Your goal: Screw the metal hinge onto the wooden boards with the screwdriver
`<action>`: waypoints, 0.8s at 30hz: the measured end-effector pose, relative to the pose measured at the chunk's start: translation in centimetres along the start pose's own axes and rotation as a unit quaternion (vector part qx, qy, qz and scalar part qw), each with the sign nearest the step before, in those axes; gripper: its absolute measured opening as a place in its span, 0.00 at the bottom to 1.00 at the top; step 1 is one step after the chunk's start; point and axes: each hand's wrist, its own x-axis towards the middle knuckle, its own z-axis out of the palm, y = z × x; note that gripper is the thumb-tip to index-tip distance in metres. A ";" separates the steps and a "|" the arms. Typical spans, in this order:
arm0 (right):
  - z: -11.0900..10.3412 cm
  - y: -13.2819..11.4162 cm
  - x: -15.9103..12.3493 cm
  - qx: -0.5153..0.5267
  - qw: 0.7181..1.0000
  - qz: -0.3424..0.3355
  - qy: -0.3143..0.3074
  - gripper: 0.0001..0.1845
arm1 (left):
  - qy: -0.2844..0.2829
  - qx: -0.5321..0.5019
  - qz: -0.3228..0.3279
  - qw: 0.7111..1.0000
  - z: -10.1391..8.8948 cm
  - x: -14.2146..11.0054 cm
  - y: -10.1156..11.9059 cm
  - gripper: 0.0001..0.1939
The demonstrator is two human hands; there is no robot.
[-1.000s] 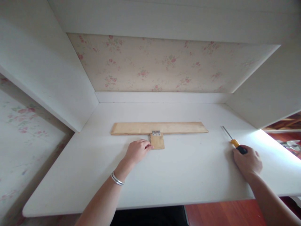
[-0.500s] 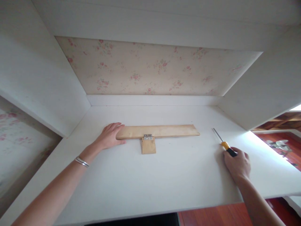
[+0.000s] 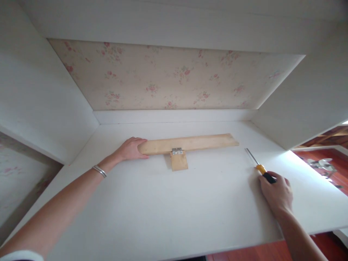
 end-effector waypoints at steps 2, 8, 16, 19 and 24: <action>0.1 0.1 0.1 -0.003 1.000 0.003 -0.002 0.27 | 0.022 -0.004 0.002 1.000 0.0 2.4 1.3 0.40; 0.4 0.4 0.4 0.015 1.000 -0.001 -0.003 0.25 | 0.042 -0.001 0.001 0.999 0.1 11.3 7.4 0.36; 0.3 0.3 0.2 0.059 0.998 -0.024 0.015 0.28 | 0.013 0.001 0.013 1.000 3.1 21.6 15.0 0.36; 0.2 -0.1 0.1 0.061 0.998 -0.013 0.017 0.28 | 0.003 -0.001 0.014 1.000 4.4 24.0 17.0 0.36; 0.2 -0.3 0.1 0.075 0.997 0.007 0.032 0.31 | -0.005 -0.004 0.010 1.000 6.5 26.0 18.5 0.34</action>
